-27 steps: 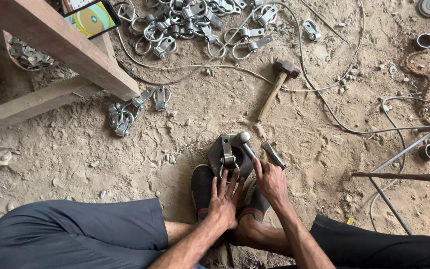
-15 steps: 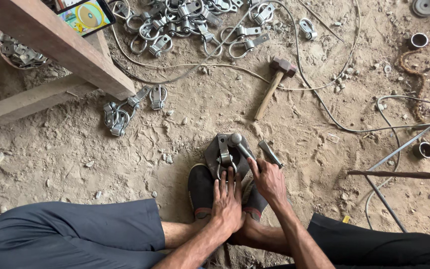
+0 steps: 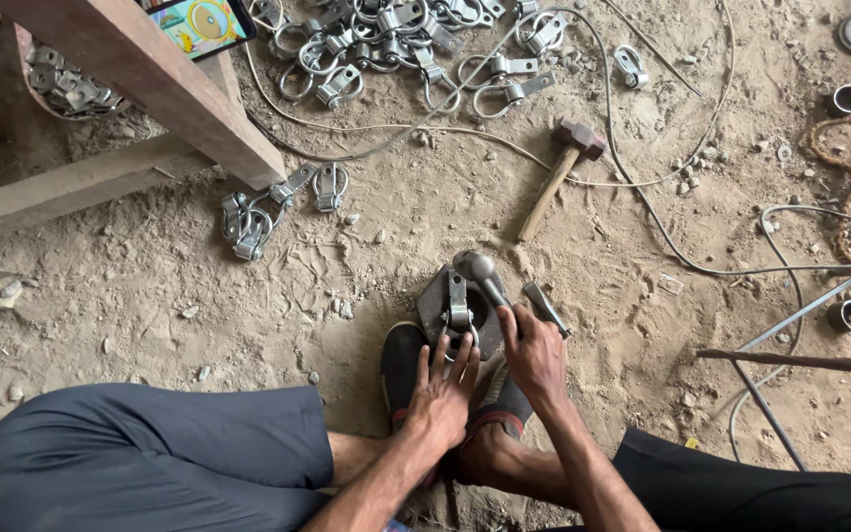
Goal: The person uses a hammer and a small metal rod to secure pins into metal clamp assemblies while working on a dirt floor.
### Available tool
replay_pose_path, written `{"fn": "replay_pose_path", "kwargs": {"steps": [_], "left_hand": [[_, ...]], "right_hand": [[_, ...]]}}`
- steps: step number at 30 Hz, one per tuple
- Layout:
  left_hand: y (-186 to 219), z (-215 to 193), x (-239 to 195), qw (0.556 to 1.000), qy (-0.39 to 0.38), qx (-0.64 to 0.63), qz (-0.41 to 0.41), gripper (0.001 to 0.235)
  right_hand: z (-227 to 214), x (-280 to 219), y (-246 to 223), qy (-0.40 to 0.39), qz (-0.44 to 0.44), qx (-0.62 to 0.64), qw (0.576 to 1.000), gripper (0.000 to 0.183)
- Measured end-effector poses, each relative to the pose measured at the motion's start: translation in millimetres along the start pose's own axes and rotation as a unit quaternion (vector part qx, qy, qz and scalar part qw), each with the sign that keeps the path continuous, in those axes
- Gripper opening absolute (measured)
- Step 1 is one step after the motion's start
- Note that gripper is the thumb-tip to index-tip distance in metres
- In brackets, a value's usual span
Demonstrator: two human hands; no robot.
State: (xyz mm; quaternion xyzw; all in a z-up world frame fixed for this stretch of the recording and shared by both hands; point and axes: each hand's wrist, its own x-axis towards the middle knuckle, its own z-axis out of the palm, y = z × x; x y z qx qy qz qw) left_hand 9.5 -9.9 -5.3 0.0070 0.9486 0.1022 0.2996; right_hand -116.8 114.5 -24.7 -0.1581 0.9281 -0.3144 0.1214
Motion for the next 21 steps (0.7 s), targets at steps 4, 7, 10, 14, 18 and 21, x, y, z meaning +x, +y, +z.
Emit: {"fn": "replay_pose_path", "kwargs": {"steps": [4,7,10,14,18,21], "left_hand": [[-5,9,4,1.0,-0.016,-0.027,0.004,0.111],[-2,14,10,0.999,-0.005,-0.041,-0.006,0.111],[4,25,16,0.996,0.045,-0.075,-0.028,0.101],[13,39,35,0.965,0.248,-0.073,-0.028,0.088],[11,47,37,0.939,0.341,-0.04,-0.012,0.082],[6,45,31,0.978,0.202,-0.046,0.007,0.09]], "right_hand": [[6,1,-4,-0.088,0.013,-0.064,0.994,0.046],[11,-1,-5,-0.077,-0.004,-0.11,0.991,0.05],[15,-6,-5,-0.07,-0.015,-0.081,0.994,0.051],[13,-8,-3,-0.061,-0.019,-0.044,0.997,0.048],[12,-6,-4,-0.074,-0.016,-0.052,0.996,0.047],[12,-7,-3,-0.035,-0.045,-0.047,0.997,0.049]]}}
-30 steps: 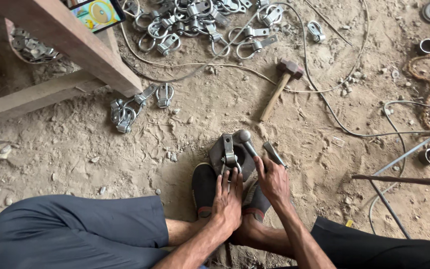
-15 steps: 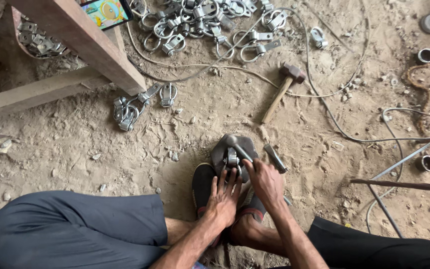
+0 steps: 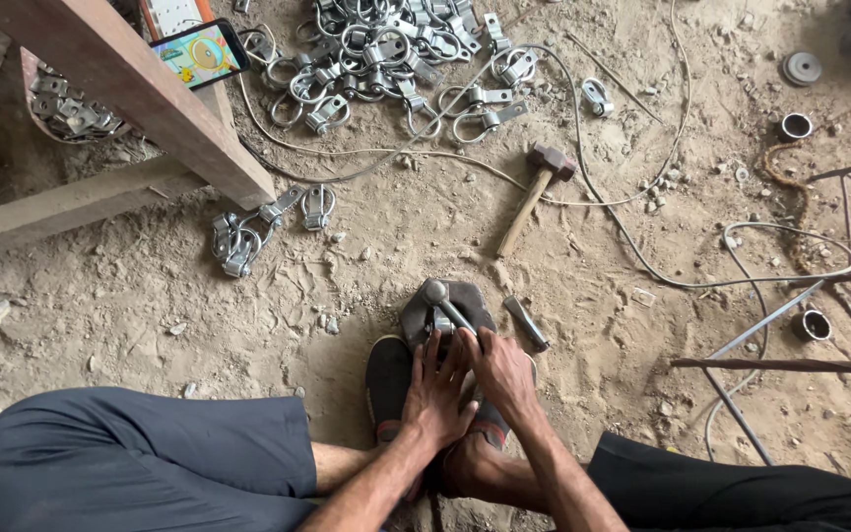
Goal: The person uses a hammer and a small metal rod to secure pins into metal clamp assemblies while working on a dirt floor.
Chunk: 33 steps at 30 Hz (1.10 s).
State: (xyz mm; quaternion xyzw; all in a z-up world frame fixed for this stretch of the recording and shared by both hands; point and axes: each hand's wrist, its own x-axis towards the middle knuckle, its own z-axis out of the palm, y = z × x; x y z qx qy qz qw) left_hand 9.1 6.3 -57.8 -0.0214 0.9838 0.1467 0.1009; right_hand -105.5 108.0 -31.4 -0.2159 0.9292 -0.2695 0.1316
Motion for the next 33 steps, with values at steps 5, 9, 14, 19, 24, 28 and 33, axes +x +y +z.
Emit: {"fn": "replay_pose_path", "kwargs": {"steps": [5,9,14,19,24,28,33], "left_hand": [[-24,-21,-2,0.997,-0.051,-0.025,0.044,0.104],[-40,-24,1,0.992,-0.076,-0.019,0.099,0.115],[-37,-18,-1,0.994,-0.059,-0.04,0.083,0.123],[-35,-20,-2,0.996,-0.037,-0.022,0.083,0.121],[-34,-20,0,0.994,-0.075,-0.009,0.073,0.118],[-28,-18,-3,0.996,-0.04,0.056,0.059,0.109],[-27,-22,-3,0.999,0.027,0.027,0.037,0.111]], "right_hand": [[-10,3,4,-0.054,0.07,0.021,0.996,0.056],[-11,-2,7,-0.004,0.018,-0.002,1.0,0.05],[-6,-1,6,0.025,0.032,0.006,0.999,0.051],[-7,1,6,0.016,0.042,-0.019,0.999,0.048],[-3,1,10,-0.008,0.059,-0.044,0.997,0.049],[-3,0,12,-0.015,0.052,-0.047,0.997,0.051],[-6,-2,10,0.019,0.032,-0.066,0.997,0.053]]}}
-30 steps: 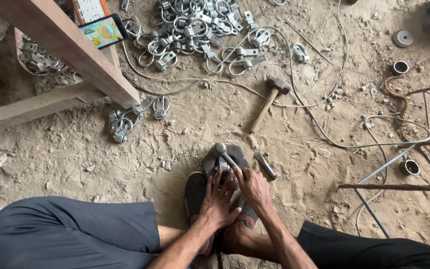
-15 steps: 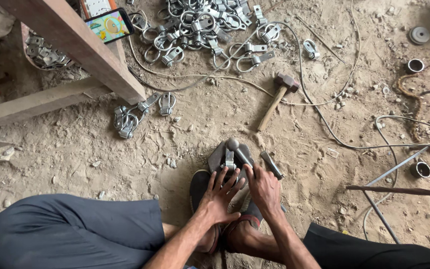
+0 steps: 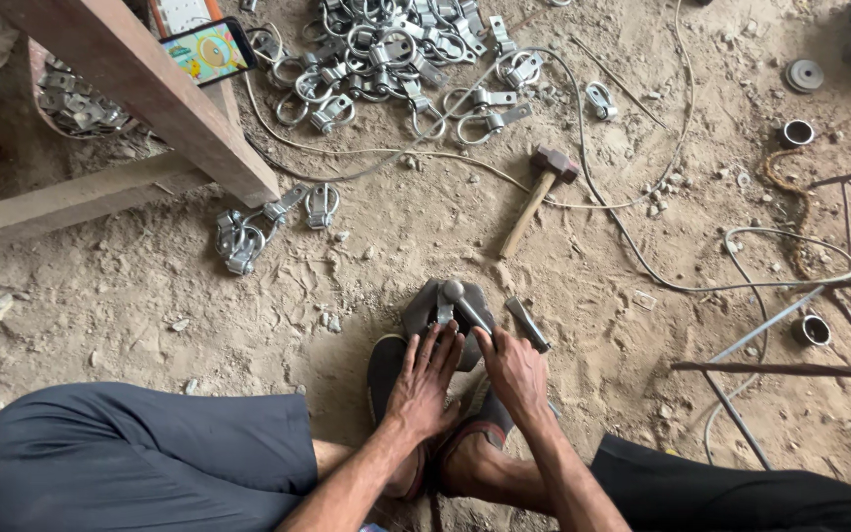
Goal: The person uses a hammer and a small metal rod to secure pins into metal clamp assemblies while working on a dirt floor.
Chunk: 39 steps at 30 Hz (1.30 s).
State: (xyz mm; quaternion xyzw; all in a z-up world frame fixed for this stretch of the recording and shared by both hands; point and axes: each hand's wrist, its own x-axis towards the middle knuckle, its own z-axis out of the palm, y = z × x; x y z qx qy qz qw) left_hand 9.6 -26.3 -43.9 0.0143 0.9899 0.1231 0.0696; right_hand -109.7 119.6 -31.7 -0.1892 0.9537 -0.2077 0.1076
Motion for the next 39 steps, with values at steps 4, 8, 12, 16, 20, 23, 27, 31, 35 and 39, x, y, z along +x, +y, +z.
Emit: {"fn": "replay_pose_path", "kwargs": {"steps": [4,8,12,16,20,23,27,31,35,39], "left_hand": [[-4,-4,3,0.999,-0.036,-0.028,0.006,0.114],[-1,-10,7,0.997,-0.069,-0.039,-0.013,0.12],[2,-12,7,0.993,-0.097,-0.05,-0.035,0.124],[0,-11,3,0.995,-0.039,-0.087,-0.008,0.128],[-2,-12,3,0.997,-0.036,-0.072,-0.003,0.127],[2,-12,7,0.996,-0.066,-0.064,-0.013,0.128],[2,-13,6,0.995,-0.079,-0.063,-0.025,0.129],[-1,-8,3,0.995,-0.081,-0.055,-0.016,0.129],[-1,-4,3,0.999,-0.027,-0.035,0.003,0.129],[6,-1,-2,0.992,-0.112,-0.045,-0.029,0.132]], "right_hand": [[6,1,6,-0.045,0.028,0.027,0.998,0.053],[8,3,13,-0.04,0.013,0.077,0.996,0.049],[4,0,12,-0.026,0.032,0.158,0.987,0.049],[-1,-1,5,0.073,-0.047,0.17,0.982,0.046],[6,2,2,0.033,-0.038,0.048,0.998,0.042],[13,1,12,-0.017,0.01,0.05,0.999,0.045],[24,4,29,-0.077,0.088,0.106,0.987,0.05],[37,3,46,-0.024,-0.031,0.009,0.999,0.047],[46,3,50,0.038,-0.065,-0.008,0.997,0.048],[40,2,40,-0.067,0.122,0.144,0.98,0.052]]}}
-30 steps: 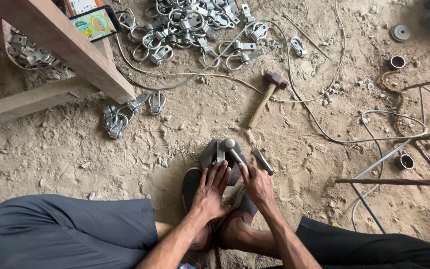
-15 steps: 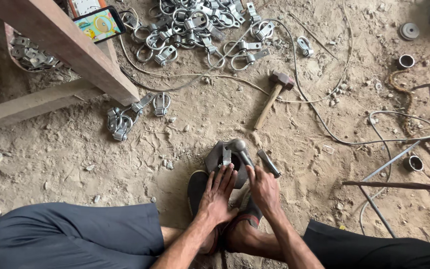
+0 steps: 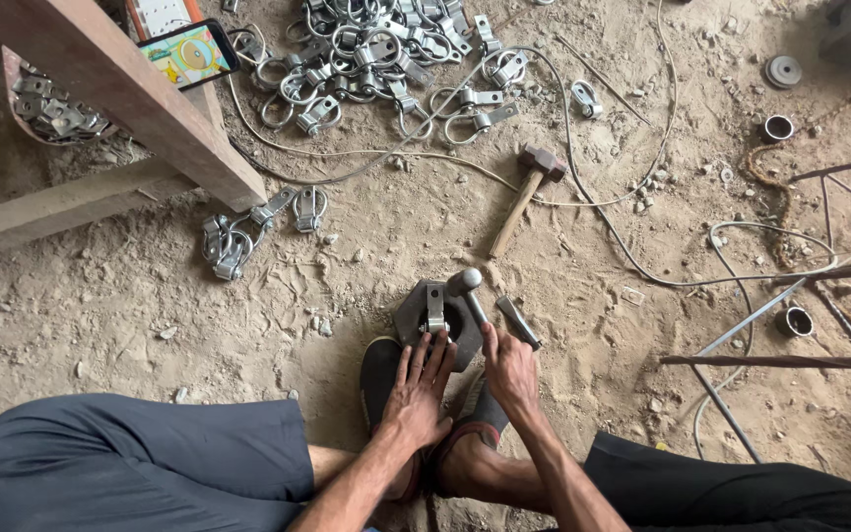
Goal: The person uses a hammer and a small metal rod to secure pins into metal clamp assemblies while working on a dirt floor.
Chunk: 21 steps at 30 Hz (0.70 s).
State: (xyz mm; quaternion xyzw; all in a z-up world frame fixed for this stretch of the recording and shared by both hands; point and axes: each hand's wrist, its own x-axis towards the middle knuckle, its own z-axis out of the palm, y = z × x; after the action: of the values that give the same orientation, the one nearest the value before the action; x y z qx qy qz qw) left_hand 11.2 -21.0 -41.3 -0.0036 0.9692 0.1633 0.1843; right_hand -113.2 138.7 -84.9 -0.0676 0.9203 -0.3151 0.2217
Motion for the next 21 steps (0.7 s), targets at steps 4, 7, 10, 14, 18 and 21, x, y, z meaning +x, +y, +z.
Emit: {"fn": "replay_pose_path", "kwargs": {"steps": [4,7,10,14,18,21], "left_hand": [[-3,2,-1,0.999,0.042,-0.007,0.014,0.131],[0,7,0,0.999,0.046,-0.01,0.012,0.131],[-1,7,-1,0.999,0.035,0.001,0.005,0.132],[0,9,1,1.0,0.021,0.011,0.001,0.132],[-2,14,2,0.998,0.064,0.001,0.011,0.128],[-3,16,0,0.998,0.067,0.001,0.016,0.128]], "right_hand": [[-13,-3,-17,0.084,-0.101,0.016,0.991,0.052],[-17,-7,-26,0.1,-0.142,0.028,0.984,0.047],[-9,-12,-38,0.064,-0.124,0.043,0.989,0.041],[-9,-17,-45,0.022,-0.088,-0.008,0.996,0.043],[-16,-22,-51,0.159,-0.26,-0.082,0.949,0.04],[-18,-27,-55,0.218,-0.308,-0.082,0.922,0.037]]}}
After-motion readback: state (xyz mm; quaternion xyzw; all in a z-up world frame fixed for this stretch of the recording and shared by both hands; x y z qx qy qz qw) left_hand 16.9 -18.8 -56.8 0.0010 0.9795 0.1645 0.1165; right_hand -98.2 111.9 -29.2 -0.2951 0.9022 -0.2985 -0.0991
